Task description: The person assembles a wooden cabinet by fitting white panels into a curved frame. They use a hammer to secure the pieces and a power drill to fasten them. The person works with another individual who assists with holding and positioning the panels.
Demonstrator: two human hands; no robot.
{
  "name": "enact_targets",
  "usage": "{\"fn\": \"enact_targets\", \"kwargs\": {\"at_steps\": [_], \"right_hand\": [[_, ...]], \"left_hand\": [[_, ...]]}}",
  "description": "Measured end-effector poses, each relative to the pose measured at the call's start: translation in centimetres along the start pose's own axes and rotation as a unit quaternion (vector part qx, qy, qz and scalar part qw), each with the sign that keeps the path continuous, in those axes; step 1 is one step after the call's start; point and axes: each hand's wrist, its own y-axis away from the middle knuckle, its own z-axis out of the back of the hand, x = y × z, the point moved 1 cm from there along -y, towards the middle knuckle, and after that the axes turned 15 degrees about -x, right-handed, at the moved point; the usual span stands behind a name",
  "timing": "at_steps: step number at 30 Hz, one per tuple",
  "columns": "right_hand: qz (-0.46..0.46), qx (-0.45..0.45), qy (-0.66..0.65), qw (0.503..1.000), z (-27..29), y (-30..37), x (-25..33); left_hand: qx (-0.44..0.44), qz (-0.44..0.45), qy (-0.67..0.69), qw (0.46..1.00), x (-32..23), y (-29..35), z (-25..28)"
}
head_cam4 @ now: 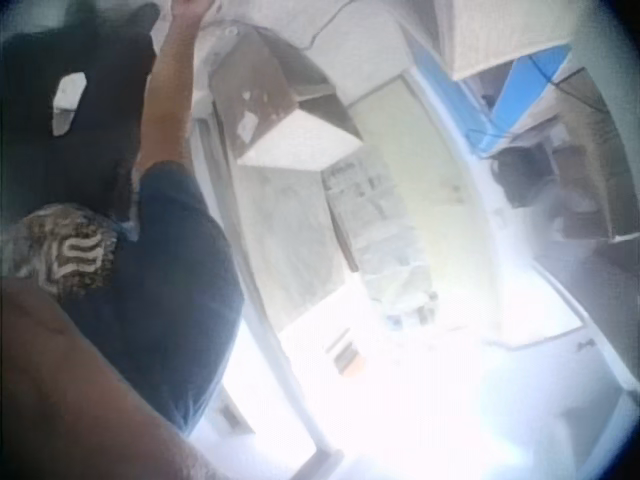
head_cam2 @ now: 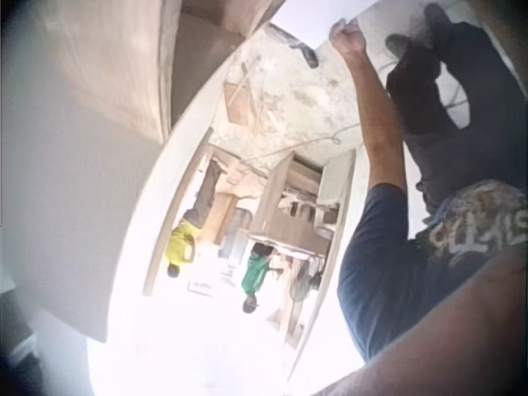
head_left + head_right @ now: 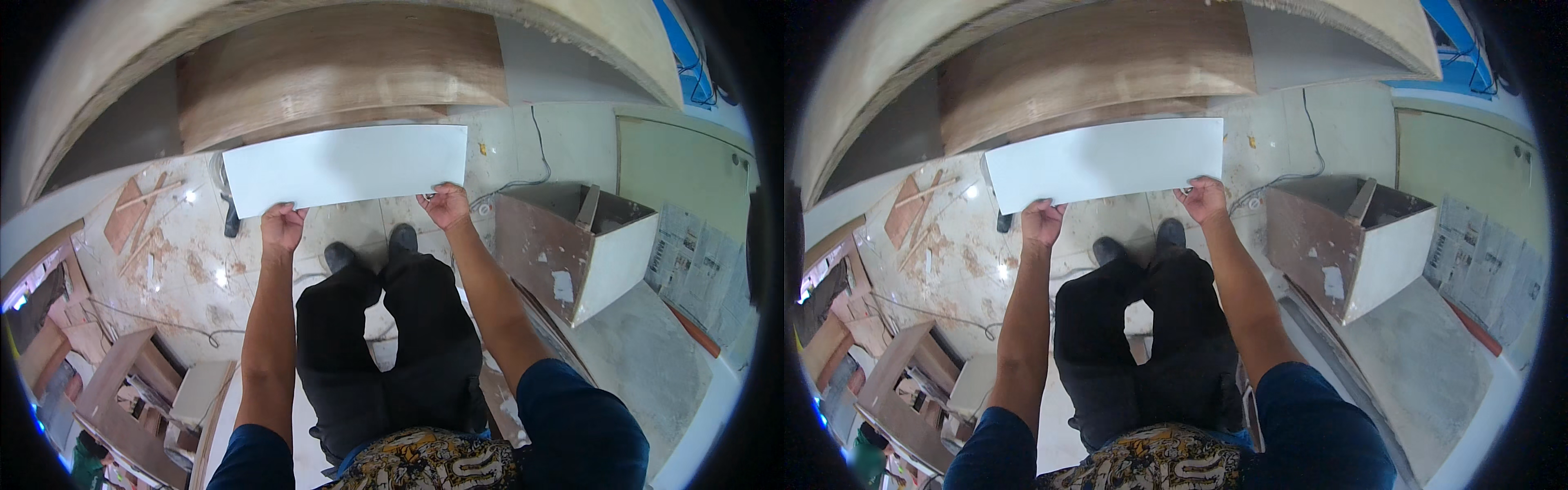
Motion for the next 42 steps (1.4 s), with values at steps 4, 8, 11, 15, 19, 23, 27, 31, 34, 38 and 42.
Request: {"fn": "enact_targets", "kwargs": {"at_steps": [4, 8, 11, 15, 19, 23, 27, 31, 34, 38, 42], "right_hand": [[-0.02, 0.021, 0.03, 0.999, -1.2, -3.9, 1.0], [-0.025, 0.128, 0.086, 0.988, -0.1, -7.3, 2.0], [-0.029, 0.185, 0.084, 0.979, -0.2, -7.8, 3.0], [-0.014, 0.163, 0.108, 0.981, 0.9, -10.4, 2.9], [0.06, 0.064, 0.238, 0.967, 3.9, -11.2, 2.2], [0.092, 0.101, 0.16, 0.978, -0.1, -8.9, 3.1], [0.131, 0.165, 0.163, 0.964, -0.3, -9.3, 4.3], [0.22, 0.131, 0.227, 0.94, -0.9, -10.2, 3.9], [0.233, 0.106, 0.238, 0.937, 0.2, -13.3, 3.1], [0.233, 0.168, 0.189, 0.939, -1.2, -9.9, 4.3], [0.213, 0.047, 0.295, 0.93, -0.1, -11.8, 4.1]], "left_hand": [[0.014, 0.018, 0.008, 1.0, 1.7, -3.9, 1.1], [0.039, 0.063, -0.052, 0.996, 1.3, -6.9, 3.3], [0.066, 0.108, -0.099, 0.987, 0.3, -7.1, 4.1], [0.118, 0.095, -0.161, 0.975, -0.2, -9.0, 4.3], [0.204, 0.012, -0.234, 0.95, -0.8, -5.7, 6.2], [0.22, 0.01, -0.255, 0.942, -0.2, -9.0, 4.4], [0.223, -0.069, -0.217, 0.948, -1.6, -8.4, 2.1], [0.226, -0.061, -0.189, 0.954, -1.3, -9.6, 2.3], [0.123, 0.026, -0.184, 0.975, -0.5, -13.0, 4.7], [0.113, -0.051, -0.151, 0.981, 0.3, -11.1, 0.9], [0.022, -0.082, -0.167, 0.982, 0.2, -11.4, 1.4]]}}
